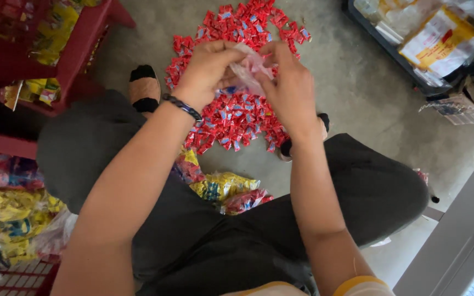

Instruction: The person picks up individual pieces of candy from a pile on the floor and places them into a small clear plastic bag.

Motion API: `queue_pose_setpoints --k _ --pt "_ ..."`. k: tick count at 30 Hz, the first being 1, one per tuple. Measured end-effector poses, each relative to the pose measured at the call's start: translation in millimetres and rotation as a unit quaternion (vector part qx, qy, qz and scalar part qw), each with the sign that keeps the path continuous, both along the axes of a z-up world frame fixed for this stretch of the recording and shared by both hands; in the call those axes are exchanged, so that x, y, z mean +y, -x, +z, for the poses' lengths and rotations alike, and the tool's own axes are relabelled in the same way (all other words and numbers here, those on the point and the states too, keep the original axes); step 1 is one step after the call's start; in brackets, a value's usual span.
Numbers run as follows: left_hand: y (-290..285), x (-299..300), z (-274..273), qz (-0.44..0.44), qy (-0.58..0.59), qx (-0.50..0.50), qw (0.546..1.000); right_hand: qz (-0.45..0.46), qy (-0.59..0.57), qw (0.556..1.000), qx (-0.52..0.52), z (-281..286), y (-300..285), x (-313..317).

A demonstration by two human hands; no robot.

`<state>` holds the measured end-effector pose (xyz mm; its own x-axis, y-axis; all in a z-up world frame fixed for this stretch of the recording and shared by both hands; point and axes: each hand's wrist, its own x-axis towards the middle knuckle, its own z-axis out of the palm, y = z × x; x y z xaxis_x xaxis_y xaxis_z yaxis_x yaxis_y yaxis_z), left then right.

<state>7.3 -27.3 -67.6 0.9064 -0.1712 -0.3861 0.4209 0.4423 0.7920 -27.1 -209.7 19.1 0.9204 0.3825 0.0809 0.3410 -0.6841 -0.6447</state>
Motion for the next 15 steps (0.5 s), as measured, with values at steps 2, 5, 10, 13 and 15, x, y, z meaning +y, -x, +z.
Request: queue_pose_setpoints --k 2,5,10,13,15 --pt "4 5 32 -0.076 0.037 0.066 0.994 -0.071 -0.015 0.997 -0.029 -23 -2 -4" --pt "8 -3 41 -0.105 -0.061 0.043 0.992 -0.077 -0.08 0.99 -0.092 -68 -15 -23" --pt "-8 -2 -27 0.034 -0.219 -0.191 0.956 -0.138 -0.387 0.891 0.192 -162 -36 -68" --pt "-10 0 -19 0.063 -0.255 -0.216 0.94 -0.209 -0.201 0.947 0.139 -287 -21 -98" --pt "-9 -1 -13 0.064 -0.248 -0.222 0.941 -0.216 0.01 0.972 0.089 -361 10 -104"
